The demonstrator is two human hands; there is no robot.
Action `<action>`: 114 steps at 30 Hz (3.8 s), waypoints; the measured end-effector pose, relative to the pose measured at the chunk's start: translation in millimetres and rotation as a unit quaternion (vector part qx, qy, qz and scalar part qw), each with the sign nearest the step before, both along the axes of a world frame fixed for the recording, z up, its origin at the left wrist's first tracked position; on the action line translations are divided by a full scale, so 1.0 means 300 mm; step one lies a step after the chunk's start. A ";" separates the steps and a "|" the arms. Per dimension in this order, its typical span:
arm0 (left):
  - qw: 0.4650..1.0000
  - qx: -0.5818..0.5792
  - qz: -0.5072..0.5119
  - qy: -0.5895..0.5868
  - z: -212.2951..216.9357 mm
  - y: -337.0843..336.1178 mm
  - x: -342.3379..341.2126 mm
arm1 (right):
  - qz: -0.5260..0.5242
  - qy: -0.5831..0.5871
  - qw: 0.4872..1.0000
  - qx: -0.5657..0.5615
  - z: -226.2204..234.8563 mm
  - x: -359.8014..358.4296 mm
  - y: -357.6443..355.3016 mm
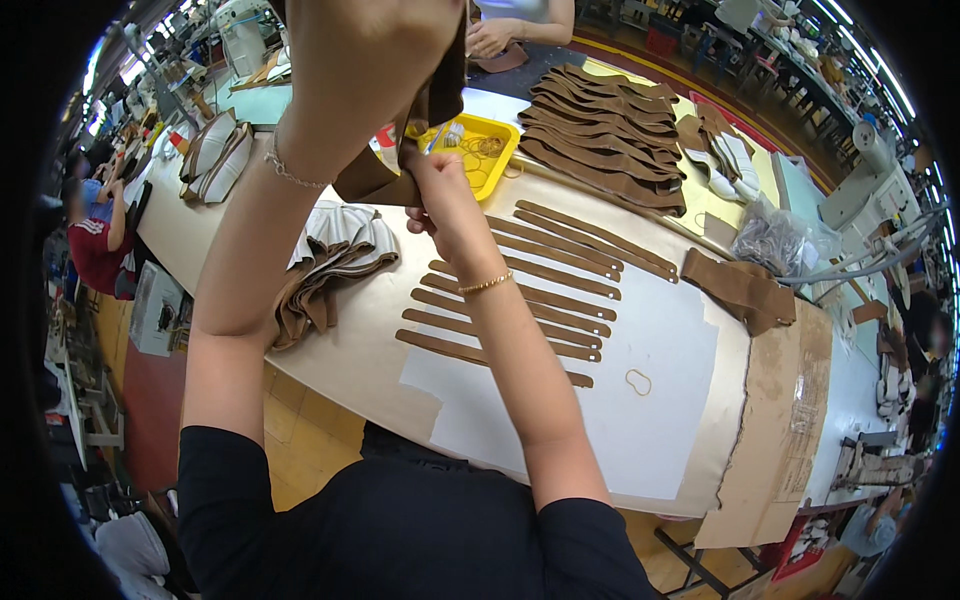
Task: The person repeatedly picks up brown leather straps and white fabric pieces from a table, folds and aligns them, and places them into stacks. The person also handles small metal fasteners and organizes the components on the work surface.
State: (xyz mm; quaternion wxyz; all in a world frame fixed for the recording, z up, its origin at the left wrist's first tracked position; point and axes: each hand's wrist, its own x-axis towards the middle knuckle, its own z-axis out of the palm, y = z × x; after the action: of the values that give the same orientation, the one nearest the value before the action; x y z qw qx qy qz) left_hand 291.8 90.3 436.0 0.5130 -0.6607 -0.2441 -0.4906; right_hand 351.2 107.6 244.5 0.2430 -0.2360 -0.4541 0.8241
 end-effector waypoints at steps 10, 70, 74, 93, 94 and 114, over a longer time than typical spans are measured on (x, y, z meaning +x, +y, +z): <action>0.994 -0.108 -0.017 0.024 -0.128 0.000 -0.020 | 0.108 -0.141 0.984 -0.026 -0.051 0.091 -0.042; 0.552 -0.528 -0.499 -0.409 0.074 -0.112 -0.175 | -0.210 -0.021 0.949 0.235 -0.128 0.382 0.059; 0.424 -0.602 -0.574 -0.357 -0.018 -0.075 -0.190 | -0.280 0.074 0.871 0.397 0.101 0.469 0.100; 0.401 -0.910 -0.093 -0.044 -0.157 -0.268 -0.079 | 0.217 -0.123 0.912 0.325 0.415 0.830 0.086; 0.446 -0.881 -0.118 -0.099 -0.176 -0.276 -0.080 | 0.241 -0.166 0.886 0.360 0.428 0.841 0.096; 0.828 -0.340 -0.244 -0.374 -0.354 -0.047 0.044 | -0.587 0.071 0.541 0.598 0.337 0.974 0.178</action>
State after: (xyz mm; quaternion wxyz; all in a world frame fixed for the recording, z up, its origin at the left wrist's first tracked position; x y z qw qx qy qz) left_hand 304.9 76.1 329.9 -0.0109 -0.5974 -0.3995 -0.6953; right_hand 643.2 160.9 345.7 0.7886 -0.1904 -0.5826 0.0490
